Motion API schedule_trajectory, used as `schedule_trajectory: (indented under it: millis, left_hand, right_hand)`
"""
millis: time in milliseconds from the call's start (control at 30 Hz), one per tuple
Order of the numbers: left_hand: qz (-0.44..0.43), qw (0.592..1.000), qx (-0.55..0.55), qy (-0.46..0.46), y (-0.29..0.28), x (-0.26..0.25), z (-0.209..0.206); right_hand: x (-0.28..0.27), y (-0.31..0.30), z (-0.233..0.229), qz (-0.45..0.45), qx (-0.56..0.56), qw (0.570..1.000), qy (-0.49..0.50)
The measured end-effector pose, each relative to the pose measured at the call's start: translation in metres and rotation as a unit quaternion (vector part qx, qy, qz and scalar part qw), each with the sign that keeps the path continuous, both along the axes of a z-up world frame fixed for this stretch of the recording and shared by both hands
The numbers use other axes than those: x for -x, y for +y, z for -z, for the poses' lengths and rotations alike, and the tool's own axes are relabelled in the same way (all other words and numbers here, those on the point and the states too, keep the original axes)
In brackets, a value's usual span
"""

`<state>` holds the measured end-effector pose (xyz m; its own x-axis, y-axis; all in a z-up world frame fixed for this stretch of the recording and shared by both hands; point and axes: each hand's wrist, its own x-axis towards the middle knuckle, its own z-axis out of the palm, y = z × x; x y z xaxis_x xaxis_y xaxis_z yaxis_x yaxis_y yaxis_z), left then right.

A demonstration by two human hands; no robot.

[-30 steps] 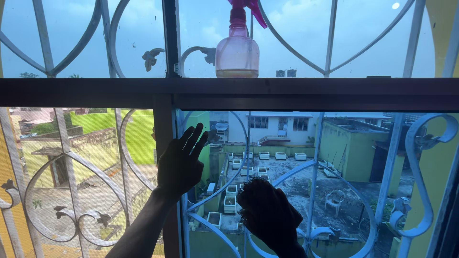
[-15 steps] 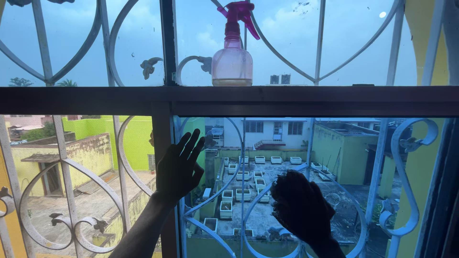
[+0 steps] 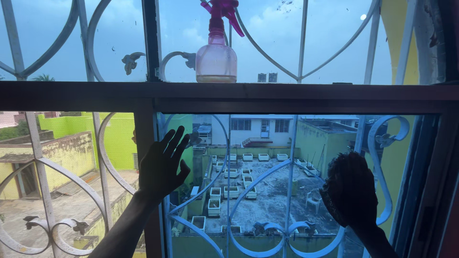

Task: The person cleans a window pane using a dark cloth, wiping the glass surface in vertical and horizontal motions. A pink spray bottle sits on the window sill, and the person occasionally adjusts their grip on the cloth while cleaning different sections of the glass.

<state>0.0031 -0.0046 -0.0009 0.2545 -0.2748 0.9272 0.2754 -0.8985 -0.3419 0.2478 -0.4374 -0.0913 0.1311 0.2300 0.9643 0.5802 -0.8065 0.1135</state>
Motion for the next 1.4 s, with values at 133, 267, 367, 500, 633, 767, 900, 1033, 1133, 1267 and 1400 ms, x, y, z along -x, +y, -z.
schedule_trajectory:
  millis: [133, 267, 367, 500, 633, 767, 900, 1033, 1133, 1267, 1400]
  left_hand:
    - [0.012, 1.000, 0.003, 0.005, 0.000, -0.001, 0.000]
    - [0.033, 0.999, 0.013, 0.010, 0.002, -0.001, 0.001]
    - [0.027, 0.999, 0.029, 0.030, 0.003, -0.001, 0.000]
    - [0.041, 0.999, 0.017, 0.023, 0.004, -0.001, 0.001]
    - [0.036, 0.998, 0.031, 0.033, 0.005, -0.003, 0.002]
    - [0.040, 0.998, 0.026, 0.028, 0.007, -0.005, 0.003]
    - [0.039, 0.999, 0.026, 0.029, 0.007, -0.004, 0.002]
    - [0.039, 0.998, 0.026, 0.033, 0.007, -0.004, 0.002]
    - [0.050, 0.998, 0.035, 0.035, 0.006, -0.003, 0.004]
    - [0.061, 0.997, 0.033, 0.038, 0.007, -0.002, 0.002]
    - [0.054, 0.997, 0.031, 0.036, 0.008, -0.005, 0.001]
  right_hand:
    - [-0.010, -0.015, -0.001, -0.065, -0.051, 0.996, -0.029]
    - [-0.016, 0.004, -0.007, -0.056, -0.163, 0.985, -0.012]
    - [-0.010, 0.036, -0.015, -0.067, -0.214, 0.974, 0.014]
    - [0.023, 0.085, -0.041, -0.030, -0.142, 0.989, -0.012]
    - [0.083, 0.132, -0.082, 0.088, -0.017, 0.986, 0.140]
    - [0.119, 0.167, -0.094, -0.041, 0.052, 0.997, 0.038]
    - [0.122, 0.192, -0.086, -0.110, 0.068, 0.983, -0.127]
    - [0.125, 0.198, -0.090, -0.141, 0.173, 0.975, 0.015]
    - [0.124, 0.195, -0.093, -0.182, 0.125, 0.963, -0.154]
    - [0.116, 0.184, -0.107, -0.230, 0.254, 0.925, -0.162]
    - [0.107, 0.180, -0.133, -0.206, 0.398, 0.879, -0.164]
